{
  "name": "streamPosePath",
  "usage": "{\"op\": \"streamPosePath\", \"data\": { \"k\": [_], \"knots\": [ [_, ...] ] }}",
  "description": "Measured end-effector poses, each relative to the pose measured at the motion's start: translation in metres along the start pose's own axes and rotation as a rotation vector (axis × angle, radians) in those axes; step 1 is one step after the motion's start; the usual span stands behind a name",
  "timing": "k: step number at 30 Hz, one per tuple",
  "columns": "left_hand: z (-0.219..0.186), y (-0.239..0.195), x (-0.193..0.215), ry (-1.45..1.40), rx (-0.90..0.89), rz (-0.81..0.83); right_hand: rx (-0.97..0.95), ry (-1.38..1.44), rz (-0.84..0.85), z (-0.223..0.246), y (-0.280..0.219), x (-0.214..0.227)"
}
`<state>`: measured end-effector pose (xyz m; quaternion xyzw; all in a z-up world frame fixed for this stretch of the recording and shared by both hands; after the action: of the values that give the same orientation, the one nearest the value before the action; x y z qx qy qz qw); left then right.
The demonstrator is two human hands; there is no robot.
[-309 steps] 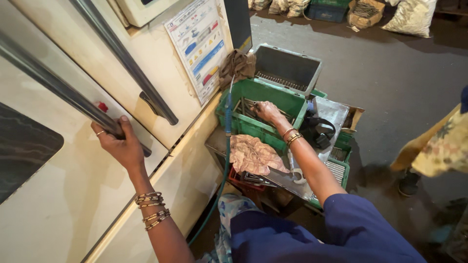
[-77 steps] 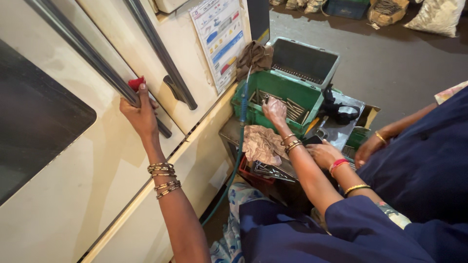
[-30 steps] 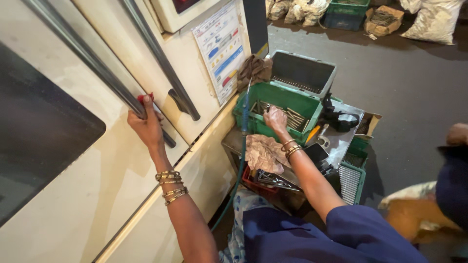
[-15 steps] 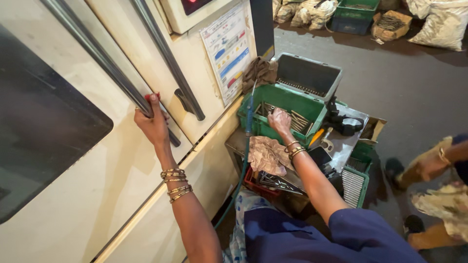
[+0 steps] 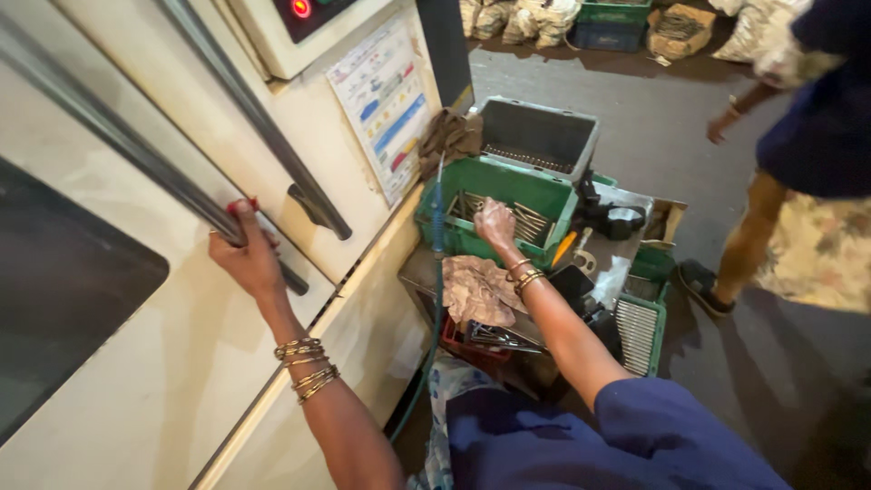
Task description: The person operates a metal turning machine, inserting small metal rods into the chuck and starting the machine to process them. They retrieve rods from a green bin, insert them into the machine, and press a control button to run the cycle.
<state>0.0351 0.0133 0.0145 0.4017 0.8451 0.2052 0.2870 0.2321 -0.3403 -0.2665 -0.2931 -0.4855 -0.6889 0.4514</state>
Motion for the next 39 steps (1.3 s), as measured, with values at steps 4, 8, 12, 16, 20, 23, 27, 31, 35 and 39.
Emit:
{"op": "streamPosePath", "data": {
  "k": [4, 8, 12, 16, 20, 23, 27, 31, 35, 39],
  "knots": [
    [-0.002, -0.001, 0.000, -0.001, -0.012, 0.025, 0.002, -0.033, -0.031, 0.001, 0.000, -0.005],
    [-0.006, -0.003, -0.004, -0.080, 0.026, 0.006, 0.002, -0.021, -0.066, 0.002, 0.000, -0.004],
    [-0.009, -0.001, -0.006, -0.037, -0.012, -0.004, -0.012, -0.031, 0.020, 0.002, 0.002, -0.002],
    [-0.008, -0.003, -0.006, -0.021, -0.003, -0.010, 0.008, -0.051, 0.032, 0.001, 0.002, -0.001],
    [-0.009, -0.003, -0.005, -0.015, 0.017, -0.025, -0.045, -0.006, 0.067, 0.001, 0.006, -0.001],
    [-0.009, -0.004, -0.005, -0.015, 0.010, -0.019, -0.031, 0.004, 0.071, -0.001, 0.002, -0.005],
    [-0.010, -0.001, -0.005, -0.024, 0.032, -0.026, -0.060, 0.013, 0.111, -0.002, 0.006, -0.011],
    [-0.014, -0.005, -0.001, 0.006, -0.035, -0.028, -0.068, 0.017, 0.120, -0.004, 0.007, -0.014],
    [-0.025, -0.007, 0.011, 0.008, -0.027, -0.046, -0.069, 0.015, 0.109, -0.002, 0.008, -0.015],
    [-0.041, -0.014, 0.036, 0.052, -0.008, -0.085, -0.055, 0.014, 0.119, -0.005, 0.006, -0.015]
  ]
}}
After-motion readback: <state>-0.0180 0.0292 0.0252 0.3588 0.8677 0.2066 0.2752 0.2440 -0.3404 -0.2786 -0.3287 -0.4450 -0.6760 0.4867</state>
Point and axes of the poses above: each hand's wrist, its own y-axis towards the middle knuckle, its own x-axis out of the back of the hand, z = x × y, the point moved 1 cm from there along y, towards the middle knuckle, and after that the axes turned 11 degrees about -y, right-handed, at the moved point
